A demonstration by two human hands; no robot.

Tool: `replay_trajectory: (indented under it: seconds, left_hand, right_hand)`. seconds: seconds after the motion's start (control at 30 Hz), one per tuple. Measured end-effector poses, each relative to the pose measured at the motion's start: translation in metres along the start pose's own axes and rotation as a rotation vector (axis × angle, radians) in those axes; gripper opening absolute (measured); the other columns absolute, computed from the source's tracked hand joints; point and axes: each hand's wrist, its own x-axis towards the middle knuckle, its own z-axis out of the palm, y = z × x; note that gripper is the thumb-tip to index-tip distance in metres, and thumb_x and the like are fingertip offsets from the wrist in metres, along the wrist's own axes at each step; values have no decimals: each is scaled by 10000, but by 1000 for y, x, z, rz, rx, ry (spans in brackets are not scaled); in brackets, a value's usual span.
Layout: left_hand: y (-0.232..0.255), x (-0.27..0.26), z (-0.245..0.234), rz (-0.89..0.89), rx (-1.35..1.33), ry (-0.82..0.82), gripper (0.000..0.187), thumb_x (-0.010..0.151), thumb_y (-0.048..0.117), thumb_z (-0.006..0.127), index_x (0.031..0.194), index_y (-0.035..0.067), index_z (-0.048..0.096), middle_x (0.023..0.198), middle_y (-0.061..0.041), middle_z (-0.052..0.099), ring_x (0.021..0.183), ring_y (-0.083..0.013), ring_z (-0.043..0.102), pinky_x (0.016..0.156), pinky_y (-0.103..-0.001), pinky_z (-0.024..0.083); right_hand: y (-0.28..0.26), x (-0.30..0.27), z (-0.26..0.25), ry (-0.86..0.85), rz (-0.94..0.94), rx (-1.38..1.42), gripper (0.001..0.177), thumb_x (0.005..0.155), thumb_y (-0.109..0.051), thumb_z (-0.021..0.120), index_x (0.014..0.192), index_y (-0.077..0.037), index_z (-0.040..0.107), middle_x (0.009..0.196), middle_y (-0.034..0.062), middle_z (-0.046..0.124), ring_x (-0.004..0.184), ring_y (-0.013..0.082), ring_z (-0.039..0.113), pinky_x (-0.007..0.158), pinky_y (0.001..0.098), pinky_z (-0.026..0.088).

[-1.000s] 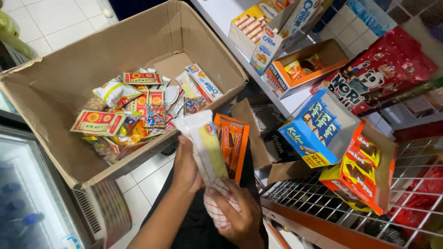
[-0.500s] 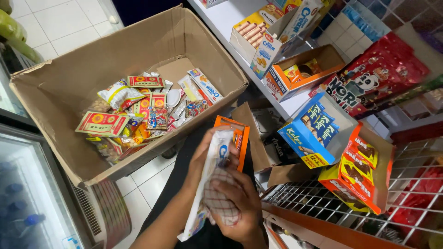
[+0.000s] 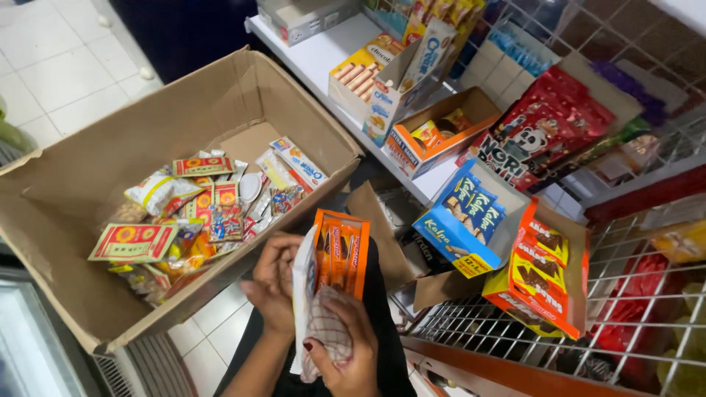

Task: Wiping snack packages with a cloth and organizing them from a large box into a smaller display box.

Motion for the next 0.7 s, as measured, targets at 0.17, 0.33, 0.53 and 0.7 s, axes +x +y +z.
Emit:
replay_trajectory:
  seconds: [0.17, 0.33, 0.53, 0.7]
  left_hand:
    - [22, 7, 40, 259, 612, -375, 985, 674, 721, 858, 1243, -19, 543, 1047, -70, 612, 881, -118, 563, 777, -251, 466]
    - [45, 27, 62, 177, 1148, -440, 453, 743, 292, 875, 1084, 40, 716, 1023, -67, 726, 897, -147, 704, 805, -275, 560]
    - [66, 122, 127, 447, 1294, -512, 322, 880, 114, 739, 1200, 79, 743, 1092, -81, 637, 959, -237, 619, 850, -344, 505]
    - [10, 246, 158, 405, 1160, -454, 249, 1033, 121, 676, 1278, 77, 668, 1124, -108, 525, 926, -234, 583, 811, -332, 487]
  right_hand:
    - [10, 9, -15, 67, 1, 25, 578, 764, -90, 811, 1294, -14, 595, 1336, 214, 629, 1217, 341, 672, 1034, 418, 540]
    - [25, 9, -37, 106, 94, 116, 592, 737, -70, 801, 1292, -10, 607, 1338, 222, 635, 1243, 348, 664, 1065, 427, 519]
    - [46, -11, -64, 88, 75, 11, 584, 685, -87, 824, 1244, -7, 674, 1318, 224, 670, 1285, 353, 649, 1093, 465, 474]
    - [84, -38, -80, 183, 41, -44, 598, 698, -147, 859, 1250, 9, 687, 1262, 224, 720, 1287, 380, 642, 1141, 518, 428]
